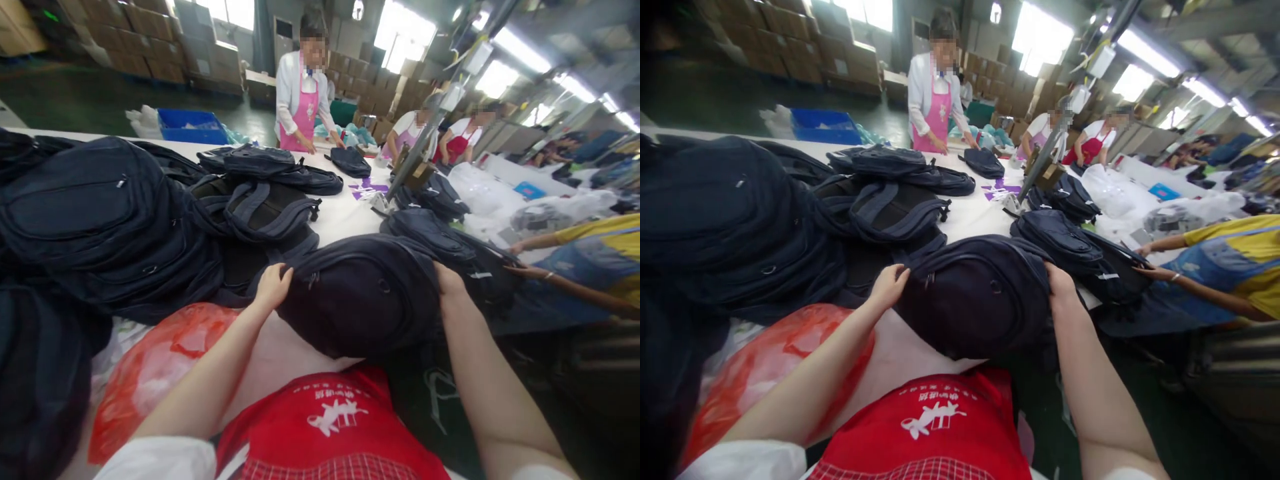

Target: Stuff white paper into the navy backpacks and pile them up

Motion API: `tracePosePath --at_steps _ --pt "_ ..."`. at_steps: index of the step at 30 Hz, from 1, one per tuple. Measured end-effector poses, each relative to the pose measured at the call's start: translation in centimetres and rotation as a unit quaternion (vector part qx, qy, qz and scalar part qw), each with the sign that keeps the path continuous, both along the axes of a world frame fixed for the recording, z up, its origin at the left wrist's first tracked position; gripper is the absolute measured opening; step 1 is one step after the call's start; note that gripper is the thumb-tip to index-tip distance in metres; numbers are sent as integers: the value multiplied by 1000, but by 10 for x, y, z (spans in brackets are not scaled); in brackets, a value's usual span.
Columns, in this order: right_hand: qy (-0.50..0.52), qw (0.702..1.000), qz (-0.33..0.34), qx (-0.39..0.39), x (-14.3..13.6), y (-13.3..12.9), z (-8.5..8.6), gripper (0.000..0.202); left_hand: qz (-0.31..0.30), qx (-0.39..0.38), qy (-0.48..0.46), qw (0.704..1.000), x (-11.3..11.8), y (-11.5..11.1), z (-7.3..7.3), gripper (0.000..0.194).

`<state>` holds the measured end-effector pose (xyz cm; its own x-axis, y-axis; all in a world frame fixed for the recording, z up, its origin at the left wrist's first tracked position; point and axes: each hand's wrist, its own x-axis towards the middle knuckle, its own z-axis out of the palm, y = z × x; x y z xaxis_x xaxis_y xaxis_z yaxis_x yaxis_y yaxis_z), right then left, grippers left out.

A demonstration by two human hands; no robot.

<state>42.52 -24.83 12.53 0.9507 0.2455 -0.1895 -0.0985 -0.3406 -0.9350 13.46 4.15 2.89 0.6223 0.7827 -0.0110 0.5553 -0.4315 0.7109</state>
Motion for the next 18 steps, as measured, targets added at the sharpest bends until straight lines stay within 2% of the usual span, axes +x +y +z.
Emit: tracePosePath --at_steps 2,3,6,7,9,11,13,16,18 --pt "51 998 2 47 6 19 0 26 -3 36 -20 999 -2 -6 1 51" --pt "79 994 3 70 7 27 1 27 -34 40 -31 998 -5 -12 2 53" --pt "140 982 9 127 5 49 5 35 -209 0 -43 977 -12 -36 2 62" --pt "155 978 11 143 4 53 7 36 -247 -5 -39 968 -13 -43 1 69" --pt "180 970 13 166 2 58 10 38 -267 6 -24 964 -13 -52 -3 84" --pt "199 963 13 181 -1 58 12 38 -249 22 -10 968 -10 -55 -7 90" --pt "210 958 9 192 -4 54 13 37 -245 23 -2 969 -6 -54 -11 80" --pt "219 953 5 210 -6 48 16 33 -241 15 3 970 -2 -54 -10 43" --pt "223 950 2 220 -6 44 20 29 -247 7 -1 969 -1 -55 -4 23"
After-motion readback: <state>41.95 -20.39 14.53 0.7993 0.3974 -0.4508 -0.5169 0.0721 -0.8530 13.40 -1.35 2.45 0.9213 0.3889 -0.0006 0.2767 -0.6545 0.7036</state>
